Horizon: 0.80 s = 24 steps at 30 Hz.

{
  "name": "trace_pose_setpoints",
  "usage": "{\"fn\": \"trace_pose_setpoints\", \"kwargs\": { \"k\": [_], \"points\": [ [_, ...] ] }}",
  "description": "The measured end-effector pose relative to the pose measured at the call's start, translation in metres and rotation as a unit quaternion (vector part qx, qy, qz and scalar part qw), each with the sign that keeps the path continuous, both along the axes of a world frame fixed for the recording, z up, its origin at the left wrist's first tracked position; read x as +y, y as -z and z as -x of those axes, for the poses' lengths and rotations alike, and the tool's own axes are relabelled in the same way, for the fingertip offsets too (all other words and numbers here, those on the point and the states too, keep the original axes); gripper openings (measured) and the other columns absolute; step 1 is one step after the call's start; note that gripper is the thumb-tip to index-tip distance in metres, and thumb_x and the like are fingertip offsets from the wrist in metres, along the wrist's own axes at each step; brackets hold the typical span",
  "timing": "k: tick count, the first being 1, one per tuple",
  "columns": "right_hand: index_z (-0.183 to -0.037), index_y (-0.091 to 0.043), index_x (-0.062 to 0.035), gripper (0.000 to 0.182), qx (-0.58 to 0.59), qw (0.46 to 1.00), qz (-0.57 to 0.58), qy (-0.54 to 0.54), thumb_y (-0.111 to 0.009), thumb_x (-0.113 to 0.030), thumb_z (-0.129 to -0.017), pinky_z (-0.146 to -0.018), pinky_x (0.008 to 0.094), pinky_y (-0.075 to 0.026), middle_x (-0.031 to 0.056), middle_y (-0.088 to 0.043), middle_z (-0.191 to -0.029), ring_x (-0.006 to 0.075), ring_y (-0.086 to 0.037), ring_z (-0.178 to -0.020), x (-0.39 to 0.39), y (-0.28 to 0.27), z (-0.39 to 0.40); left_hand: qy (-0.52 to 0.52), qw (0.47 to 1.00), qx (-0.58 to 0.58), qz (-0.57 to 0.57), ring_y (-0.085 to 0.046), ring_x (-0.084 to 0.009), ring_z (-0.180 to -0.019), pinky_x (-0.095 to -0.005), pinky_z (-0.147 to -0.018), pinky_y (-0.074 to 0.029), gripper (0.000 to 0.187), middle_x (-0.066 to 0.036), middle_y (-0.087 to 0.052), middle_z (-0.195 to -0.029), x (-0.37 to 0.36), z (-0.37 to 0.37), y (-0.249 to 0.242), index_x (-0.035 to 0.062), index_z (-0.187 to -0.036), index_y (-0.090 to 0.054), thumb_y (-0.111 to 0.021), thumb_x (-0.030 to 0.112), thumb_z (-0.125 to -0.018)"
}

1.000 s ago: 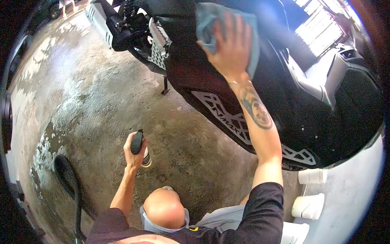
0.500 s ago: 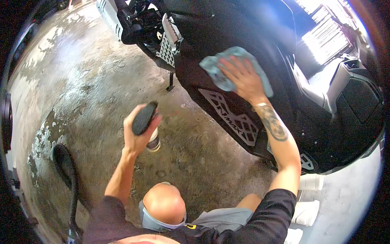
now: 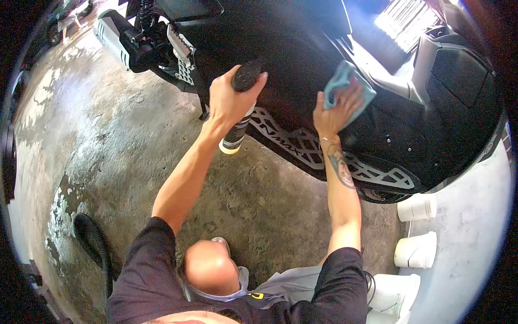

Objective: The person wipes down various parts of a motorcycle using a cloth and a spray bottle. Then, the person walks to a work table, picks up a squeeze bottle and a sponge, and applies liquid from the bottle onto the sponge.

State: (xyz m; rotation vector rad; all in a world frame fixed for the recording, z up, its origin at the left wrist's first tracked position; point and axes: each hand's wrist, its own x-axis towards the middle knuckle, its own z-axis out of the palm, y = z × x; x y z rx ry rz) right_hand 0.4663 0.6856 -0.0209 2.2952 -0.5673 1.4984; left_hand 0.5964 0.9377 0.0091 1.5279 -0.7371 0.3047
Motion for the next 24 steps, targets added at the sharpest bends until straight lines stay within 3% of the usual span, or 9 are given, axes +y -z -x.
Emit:
{"fn": "trace_pose_setpoints", "kwargs": {
  "k": [2, 4, 6, 8, 12, 16, 18, 20, 24],
  "points": [
    [-0.153, -0.034, -0.0076, 0.079, 0.015, 0.998, 0.013, -0.061, -0.042, -0.063, -0.096, -0.120, 0.0594, -0.003, 0.0143, -0.013, -0.165, 0.0413, -0.005, -0.152, 0.025, -0.015, -0.029, 0.025, 0.999, 0.017, 0.022, -0.065, -0.0132, -0.067, -0.0309, -0.065, -0.050, 0.029, -0.010, -0.071, -0.076, 0.020, 0.002, 0.005, 0.0007, -0.095, -0.071, -0.077, 0.028, -0.086],
    [-0.158, -0.024, -0.0153, 0.084, 0.005, 0.984, 0.142, -0.110, -0.059, -0.053, -0.092, -0.118, 0.0602, -0.012, 0.0138, -0.024, -0.163, 0.0400, -0.015, -0.151, 0.050, -0.034, -0.079, 0.041, 0.997, 0.047, 0.036, -0.060, -0.0075, -0.072, -0.0265, -0.068, -0.049, 0.023, -0.005, -0.071, -0.080, 0.046, 0.007, 0.014, 0.0000, -0.097, -0.070, -0.077, 0.020, -0.088],
    [-0.152, -0.038, -0.0219, 0.076, 0.001, 0.978, 0.142, -0.156, -0.064, -0.054, -0.088, -0.115, 0.0610, -0.019, 0.0113, -0.030, -0.161, 0.0386, -0.026, -0.147, 0.094, -0.055, -0.128, 0.051, 0.993, 0.067, 0.081, -0.059, -0.0064, -0.075, -0.0233, -0.070, -0.049, 0.018, -0.001, -0.070, -0.083, 0.071, 0.015, 0.025, -0.0007, -0.096, -0.069, -0.076, 0.013, -0.088],
    [-0.148, -0.045, -0.0220, 0.081, 0.062, 0.971, 0.160, -0.164, -0.074, -0.042, -0.075, -0.117, 0.0604, -0.020, 0.0084, -0.033, -0.159, 0.0348, -0.026, -0.148, 0.135, -0.059, -0.168, 0.050, 0.988, 0.094, 0.109, -0.060, -0.0063, -0.076, -0.0230, -0.070, -0.048, 0.014, 0.000, -0.066, -0.083, 0.090, 0.017, 0.040, -0.0017, -0.098, -0.068, -0.073, 0.009, -0.090],
    [-0.146, -0.049, -0.0235, 0.083, 0.174, 0.927, 0.205, -0.260, -0.077, -0.031, -0.068, -0.117, 0.0565, -0.024, 0.0045, -0.036, -0.158, 0.0319, -0.031, -0.146, 0.143, -0.041, -0.166, 0.031, 0.983, 0.161, 0.078, -0.061, -0.0085, -0.074, -0.0246, -0.069, -0.048, 0.014, -0.001, -0.066, -0.084, 0.125, 0.024, 0.061, -0.0013, -0.101, -0.067, -0.071, 0.007, -0.091],
    [-0.146, -0.049, -0.0234, 0.079, 0.329, 0.879, 0.318, -0.133, -0.076, -0.027, -0.072, -0.118, 0.0538, -0.024, 0.0038, -0.035, -0.159, 0.0289, -0.031, -0.146, 0.064, -0.031, -0.091, -0.060, 0.986, 0.154, 0.028, -0.062, -0.0093, -0.073, -0.0251, -0.070, -0.050, 0.020, -0.004, -0.068, -0.081, 0.168, 0.024, 0.115, 0.0002, -0.099, -0.066, -0.077, 0.012, -0.086],
    [-0.147, -0.047, -0.0239, 0.079, 0.339, 0.916, 0.207, -0.050, -0.075, -0.031, -0.074, -0.118, 0.0553, -0.024, 0.0044, -0.035, -0.159, 0.0306, -0.031, -0.146, 0.039, -0.044, -0.054, -0.105, 0.984, 0.140, 0.018, -0.062, -0.0099, -0.073, -0.0256, -0.069, -0.050, 0.021, -0.004, -0.068, -0.081, 0.190, 0.025, 0.147, 0.0009, -0.099, -0.066, -0.077, 0.012, -0.086],
    [-0.147, -0.047, -0.0234, 0.078, 0.175, 0.957, 0.208, -0.099, -0.076, -0.038, -0.076, -0.117, 0.0567, -0.023, 0.0050, -0.035, -0.158, 0.0327, -0.031, -0.146, 0.041, -0.048, -0.064, -0.145, 0.981, 0.130, 0.007, -0.062, -0.0106, -0.072, -0.0262, -0.069, -0.050, 0.021, -0.005, -0.067, -0.080, 0.202, 0.033, 0.175, 0.0016, -0.100, -0.065, -0.077, 0.012, -0.086],
    [-0.148, -0.046, -0.0170, 0.075, 0.101, 0.955, 0.236, -0.149, -0.068, -0.050, -0.085, -0.117, 0.0547, -0.022, 0.0092, -0.039, -0.156, 0.0341, -0.032, -0.145, 0.113, -0.080, -0.151, -0.193, 0.975, 0.114, -0.003, -0.061, -0.0140, -0.071, -0.0292, -0.067, -0.050, 0.028, -0.006, -0.065, -0.080, 0.201, 0.046, 0.214, 0.0021, -0.104, -0.063, -0.078, 0.014, -0.084]
  ]
}}
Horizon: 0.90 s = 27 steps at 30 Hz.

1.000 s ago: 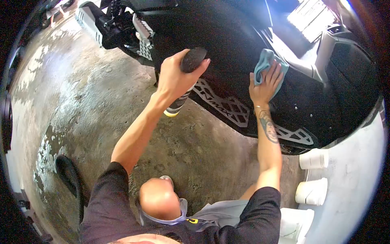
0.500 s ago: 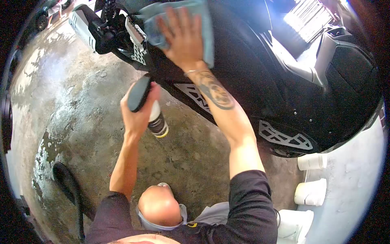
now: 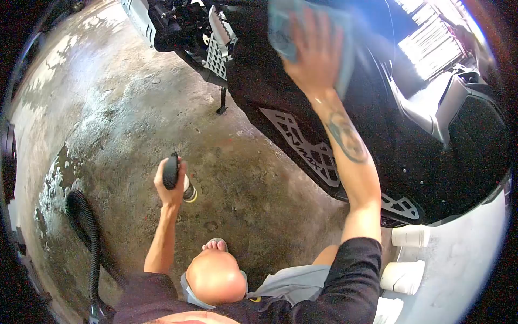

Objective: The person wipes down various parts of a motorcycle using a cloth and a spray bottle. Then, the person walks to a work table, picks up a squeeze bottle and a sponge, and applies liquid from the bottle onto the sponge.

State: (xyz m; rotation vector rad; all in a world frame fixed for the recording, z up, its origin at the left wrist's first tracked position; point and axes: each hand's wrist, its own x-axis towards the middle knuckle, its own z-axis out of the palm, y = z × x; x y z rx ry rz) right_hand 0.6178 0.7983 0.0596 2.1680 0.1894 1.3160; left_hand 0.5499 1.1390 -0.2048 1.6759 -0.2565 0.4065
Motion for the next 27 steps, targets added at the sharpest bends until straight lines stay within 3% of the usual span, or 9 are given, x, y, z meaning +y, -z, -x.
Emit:
{"fn": "trace_pose_setpoints", "kwargs": {
  "k": [2, 3, 4, 6, 8, 12, 17, 23, 27],
  "points": [
    [-0.147, -0.047, -0.0208, 0.074, -0.026, 0.998, 0.031, -0.045, -0.067, -0.055, -0.084, -0.115, 0.0529, -0.027, 0.0075, -0.042, -0.154, 0.0304, -0.037, -0.141, 0.050, -0.010, -0.047, 0.020, 0.999, 0.029, -0.012, -0.061, -0.0151, -0.071, -0.0294, -0.067, -0.050, 0.028, -0.007, -0.065, -0.081, -0.007, 0.008, 0.008, 0.0021, -0.104, -0.062, -0.078, 0.015, -0.084],
    [-0.133, -0.055, 0.0012, 0.063, -0.037, 0.988, 0.046, -0.142, -0.064, -0.008, -0.071, -0.110, 0.0529, -0.036, 0.0195, -0.059, -0.129, 0.0371, -0.053, -0.125, 0.069, -0.020, -0.054, 0.016, 1.000, 0.019, -0.016, -0.061, -0.0157, -0.071, -0.0300, -0.067, -0.050, 0.028, -0.007, -0.065, -0.081, -0.012, 0.010, 0.009, 0.0024, -0.104, -0.063, -0.078, 0.016, -0.085],
    [-0.125, -0.064, -0.0028, 0.054, 0.008, 0.987, -0.020, -0.159, -0.064, -0.015, -0.073, -0.116, 0.0633, -0.022, 0.0187, -0.050, -0.146, 0.0392, -0.036, -0.143, 0.076, -0.008, -0.072, 0.032, 0.999, 0.016, -0.015, -0.061, -0.0157, -0.071, -0.0300, -0.067, -0.050, 0.028, -0.007, -0.065, -0.081, -0.016, 0.011, 0.012, 0.0024, -0.104, -0.063, -0.078, 0.016, -0.085],
    [-0.129, -0.059, 0.0007, 0.055, 0.031, 0.989, 0.092, -0.111, -0.064, -0.026, -0.081, -0.114, 0.0564, -0.030, 0.0206, -0.050, -0.144, 0.0403, -0.042, -0.137, 0.070, 0.007, -0.081, 0.001, 1.000, 0.012, -0.014, -0.061, -0.0162, -0.071, -0.0306, -0.068, -0.051, 0.027, -0.007, -0.065, -0.080, -0.026, 0.012, 0.021, 0.0027, -0.105, -0.063, -0.077, 0.016, -0.086],
    [-0.145, -0.050, -0.0228, 0.067, 0.117, 0.987, 0.054, -0.094, -0.066, -0.047, -0.084, -0.118, 0.0523, -0.023, 0.0031, -0.039, -0.157, 0.0301, -0.035, -0.144, 0.058, 0.026, -0.061, 0.023, 1.000, 0.014, -0.005, -0.062, -0.0179, -0.073, -0.0312, -0.071, -0.051, 0.028, -0.008, -0.066, -0.085, -0.030, 0.012, 0.023, 0.0023, -0.106, -0.063, -0.077, 0.015, -0.086],
    [-0.148, -0.047, -0.0246, 0.078, 0.110, 0.984, 0.125, -0.059, -0.071, -0.050, -0.078, -0.115, 0.0532, -0.026, 0.0044, -0.041, -0.154, 0.0288, -0.036, -0.142, -0.005, 0.048, 0.007, 0.023, 1.000, -0.019, -0.005, -0.063, -0.0194, -0.077, -0.0318, -0.074, -0.052, 0.032, -0.011, -0.065, -0.095, -0.037, 0.014, 0.026, 0.0005, -0.110, -0.061, -0.077, 0.014, -0.086],
    [-0.145, -0.050, -0.0300, 0.066, 0.104, 0.986, 0.030, 0.124, -0.064, -0.048, -0.083, -0.119, 0.0535, -0.019, 0.0026, -0.035, -0.159, 0.0316, -0.028, -0.147, -0.101, 0.058, 0.122, 0.023, 0.999, -0.027, -0.009, -0.063, -0.0171, -0.076, -0.0313, -0.074, -0.052, 0.032, -0.011, -0.064, -0.097, -0.039, 0.021, 0.045, -0.0004, -0.112, -0.061, -0.076, 0.012, -0.086],
    [-0.149, -0.043, -0.0076, 0.074, -0.089, 0.953, -0.209, 0.200, -0.060, -0.049, -0.089, -0.120, 0.0564, -0.012, 0.0164, -0.028, -0.160, 0.0383, -0.022, -0.148, -0.159, 0.086, 0.247, 0.059, 0.995, -0.075, -0.035, -0.062, -0.0175, -0.076, -0.0310, -0.073, -0.052, 0.031, -0.009, -0.065, -0.093, -0.049, 0.026, 0.045, -0.0011, -0.114, -0.061, -0.074, 0.009, -0.088],
    [-0.146, -0.042, 0.0009, 0.078, -0.214, 0.885, -0.375, 0.174, -0.064, -0.048, -0.089, -0.121, 0.0552, -0.009, 0.0226, -0.023, -0.160, 0.0398, -0.018, -0.149, -0.137, 0.095, 0.206, 0.080, 0.995, -0.065, -0.009, -0.060, -0.0145, -0.079, -0.0297, -0.072, -0.050, 0.030, -0.007, -0.064, -0.095, -0.048, 0.021, 0.061, 0.0001, -0.118, -0.060, -0.071, 0.006, -0.091]
  ]
}}
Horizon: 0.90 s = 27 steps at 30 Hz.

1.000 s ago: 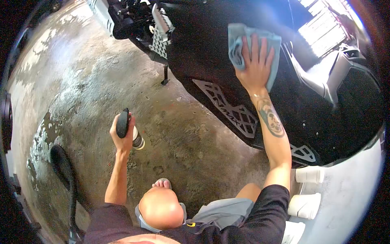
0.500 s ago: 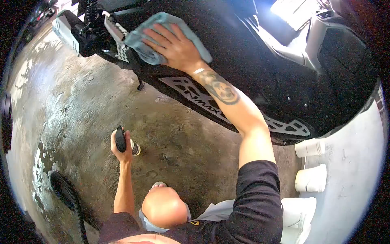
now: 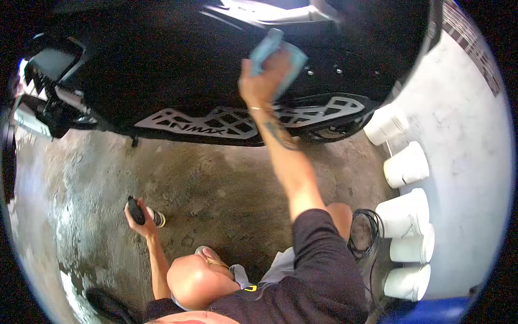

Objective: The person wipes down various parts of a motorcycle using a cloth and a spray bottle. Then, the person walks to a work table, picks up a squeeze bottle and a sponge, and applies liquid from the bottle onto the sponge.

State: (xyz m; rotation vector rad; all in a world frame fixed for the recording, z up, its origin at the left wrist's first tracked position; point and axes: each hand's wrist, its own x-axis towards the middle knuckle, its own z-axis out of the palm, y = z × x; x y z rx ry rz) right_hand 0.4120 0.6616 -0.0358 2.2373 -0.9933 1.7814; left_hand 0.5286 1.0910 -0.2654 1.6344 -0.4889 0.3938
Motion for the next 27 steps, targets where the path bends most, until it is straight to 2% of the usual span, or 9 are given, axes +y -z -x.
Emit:
{"fn": "trace_pose_setpoints", "kwargs": {
  "k": [3, 7, 9, 14, 16, 20, 21, 23, 27],
  "points": [
    [-0.152, -0.031, 0.0002, 0.092, 0.160, 0.972, 0.160, 0.056, -0.071, -0.046, -0.083, -0.122, 0.0518, -0.009, 0.0235, -0.026, -0.158, 0.0383, -0.018, -0.150, 0.019, -0.024, -0.035, 0.010, 1.000, 0.012, 0.013, -0.061, -0.0158, -0.083, -0.0307, -0.076, -0.053, 0.027, -0.009, -0.065, -0.100, 0.001, -0.004, 0.011, -0.0003, -0.117, -0.060, -0.070, 0.005, -0.092],
    [-0.152, -0.030, 0.0014, 0.092, 0.108, 0.994, 0.027, -0.006, -0.064, -0.053, -0.087, -0.123, 0.0506, -0.007, 0.0177, -0.023, -0.161, 0.0358, -0.014, -0.151, -0.033, -0.018, 0.052, 0.060, 0.978, 0.112, 0.164, -0.065, -0.0158, -0.088, -0.0325, -0.079, -0.055, 0.021, -0.008, -0.069, -0.102, 0.008, -0.019, 0.045, -0.0011, -0.115, -0.063, -0.065, 0.010, -0.097],
    [-0.153, -0.028, 0.0023, 0.088, 0.157, 0.985, 0.018, 0.072, -0.056, -0.054, -0.091, -0.123, 0.0519, 0.001, 0.0149, -0.015, -0.165, 0.0337, -0.003, -0.153, -0.040, -0.038, 0.099, 0.002, 0.999, 0.011, 0.041, -0.065, -0.0166, -0.089, -0.0336, -0.078, -0.056, 0.022, -0.008, -0.069, -0.103, 0.001, -0.003, 0.011, -0.0007, -0.115, -0.064, -0.065, 0.012, -0.097],
    [-0.154, -0.015, 0.0083, 0.087, 0.070, 0.977, 0.025, 0.199, -0.035, -0.057, -0.100, -0.121, 0.0553, 0.006, 0.0254, -0.003, -0.163, 0.0413, 0.002, -0.152, -0.067, -0.063, 0.131, 0.006, 1.000, 0.021, -0.020, -0.066, -0.0177, -0.091, -0.0348, -0.080, -0.056, 0.023, -0.009, -0.069, -0.104, 0.006, -0.004, 0.010, -0.0007, -0.116, -0.064, -0.065, 0.013, -0.098],
    [-0.153, -0.008, 0.0108, 0.088, -0.120, 0.957, -0.024, 0.263, -0.031, -0.056, -0.101, -0.120, 0.0564, 0.005, 0.0269, -0.001, -0.163, 0.0425, 0.002, -0.151, -0.070, -0.051, 0.097, -0.001, 0.999, 0.004, -0.038, -0.065, -0.0173, -0.091, -0.0337, -0.082, -0.055, 0.024, -0.010, -0.069, -0.103, 0.008, -0.007, 0.012, -0.0011, -0.116, -0.064, -0.066, 0.012, -0.097],
    [-0.152, -0.002, 0.0130, 0.092, -0.105, 0.991, -0.064, 0.055, -0.050, -0.045, -0.098, -0.120, 0.0550, 0.005, 0.0317, -0.002, -0.161, 0.0424, 0.003, -0.152, -0.018, 0.007, 0.005, 0.024, 0.999, 0.023, -0.022, -0.063, -0.0186, -0.091, -0.0337, -0.082, -0.053, 0.021, -0.010, -0.065, -0.107, 0.008, -0.005, 0.007, -0.0033, -0.116, -0.060, -0.062, 0.005, -0.097],
    [-0.154, -0.001, 0.0081, 0.098, 0.036, 0.985, 0.008, 0.167, -0.057, -0.045, -0.094, -0.121, 0.0536, 0.006, 0.0269, -0.006, -0.163, 0.0393, 0.000, -0.152, -0.026, 0.029, 0.005, 0.027, 0.999, 0.030, -0.014, -0.063, -0.0180, -0.091, -0.0333, -0.082, -0.054, 0.020, -0.009, -0.066, -0.106, 0.005, -0.003, 0.003, -0.0031, -0.115, -0.060, -0.062, 0.005, -0.097],
    [-0.154, -0.003, 0.0094, 0.098, 0.018, 0.999, -0.031, -0.011, -0.052, -0.051, -0.095, -0.121, 0.0534, 0.006, 0.0267, -0.004, -0.163, 0.0401, 0.001, -0.152, -0.025, 0.014, 0.045, 0.020, 0.999, 0.005, -0.039, -0.063, -0.0174, -0.091, -0.0330, -0.082, -0.054, 0.020, -0.009, -0.066, -0.105, 0.004, -0.004, 0.005, -0.0032, -0.115, -0.061, -0.063, 0.006, -0.097],
    [-0.153, -0.008, 0.0103, 0.085, -0.044, 0.976, -0.005, 0.212, -0.031, -0.053, -0.102, -0.120, 0.0584, 0.004, 0.0292, -0.003, -0.162, 0.0447, 0.004, -0.151, -0.070, -0.044, 0.109, 0.012, 0.999, 0.006, -0.038, -0.063, -0.0177, -0.093, -0.0333, -0.083, -0.054, 0.020, -0.010, -0.066, -0.104, 0.001, -0.004, 0.004, -0.0032, -0.115, -0.061, -0.063, 0.008, -0.098]
  ]
}}
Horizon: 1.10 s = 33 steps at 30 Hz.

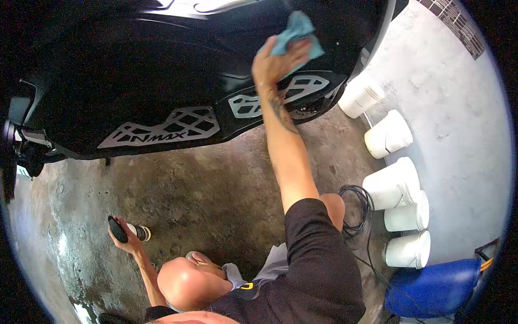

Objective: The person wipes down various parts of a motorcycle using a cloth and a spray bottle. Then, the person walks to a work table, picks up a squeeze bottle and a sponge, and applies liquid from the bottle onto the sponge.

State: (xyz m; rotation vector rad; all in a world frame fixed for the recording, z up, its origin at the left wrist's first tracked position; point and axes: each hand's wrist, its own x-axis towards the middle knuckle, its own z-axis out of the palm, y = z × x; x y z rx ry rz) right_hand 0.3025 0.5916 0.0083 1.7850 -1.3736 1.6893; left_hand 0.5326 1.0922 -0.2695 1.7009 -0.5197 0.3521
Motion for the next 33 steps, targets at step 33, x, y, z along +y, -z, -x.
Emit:
{"fn": "trace_pose_setpoints", "kwargs": {
  "k": [33],
  "points": [
    [-0.152, -0.023, 0.0072, 0.073, -0.075, 0.985, 0.116, -0.100, -0.034, -0.047, -0.103, -0.119, 0.0599, 0.000, 0.0289, -0.018, -0.160, 0.0436, -0.007, -0.151, 0.011, 0.057, -0.057, 0.000, 1.000, -0.014, 0.009, -0.064, -0.0176, -0.093, -0.0323, -0.082, -0.054, 0.027, -0.011, -0.068, -0.109, 0.007, -0.002, 0.010, -0.0032, -0.120, -0.060, -0.066, 0.004, -0.095]
  ]
}}
